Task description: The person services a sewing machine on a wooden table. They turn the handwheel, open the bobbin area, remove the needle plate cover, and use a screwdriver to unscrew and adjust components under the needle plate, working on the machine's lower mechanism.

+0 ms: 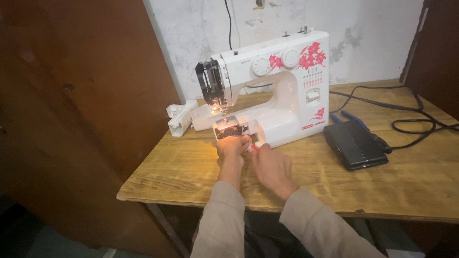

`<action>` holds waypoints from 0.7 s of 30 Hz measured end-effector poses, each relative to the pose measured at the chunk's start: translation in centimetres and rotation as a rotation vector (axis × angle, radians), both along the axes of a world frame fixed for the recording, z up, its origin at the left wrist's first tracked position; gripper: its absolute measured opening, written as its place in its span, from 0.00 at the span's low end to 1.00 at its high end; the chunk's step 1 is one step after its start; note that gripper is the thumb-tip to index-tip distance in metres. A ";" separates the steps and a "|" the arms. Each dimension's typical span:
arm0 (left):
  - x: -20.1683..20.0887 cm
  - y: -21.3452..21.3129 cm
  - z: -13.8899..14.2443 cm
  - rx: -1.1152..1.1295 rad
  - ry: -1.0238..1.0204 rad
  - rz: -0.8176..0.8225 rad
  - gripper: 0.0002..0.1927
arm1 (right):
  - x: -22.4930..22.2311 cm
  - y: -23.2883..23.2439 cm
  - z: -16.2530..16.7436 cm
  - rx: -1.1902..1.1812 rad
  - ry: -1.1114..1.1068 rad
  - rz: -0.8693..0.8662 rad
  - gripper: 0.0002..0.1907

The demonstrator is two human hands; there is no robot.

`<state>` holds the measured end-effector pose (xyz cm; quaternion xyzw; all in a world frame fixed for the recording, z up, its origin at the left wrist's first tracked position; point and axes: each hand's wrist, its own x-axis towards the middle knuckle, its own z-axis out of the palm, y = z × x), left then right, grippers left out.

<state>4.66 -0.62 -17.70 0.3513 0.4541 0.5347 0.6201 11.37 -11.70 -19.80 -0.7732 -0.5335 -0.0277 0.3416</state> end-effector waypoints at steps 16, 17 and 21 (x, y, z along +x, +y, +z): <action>-0.2 -0.4 -0.2 0.061 0.011 -0.018 0.08 | 0.1 0.1 -0.5 0.047 0.031 -0.002 0.24; -0.2 -0.5 -0.2 0.078 -0.006 -0.003 0.09 | 0.1 0.1 -0.6 0.076 0.032 -0.013 0.23; -0.2 -0.6 -0.2 0.133 -0.068 -0.032 0.08 | 0.3 0.2 -0.8 0.123 0.048 -0.045 0.21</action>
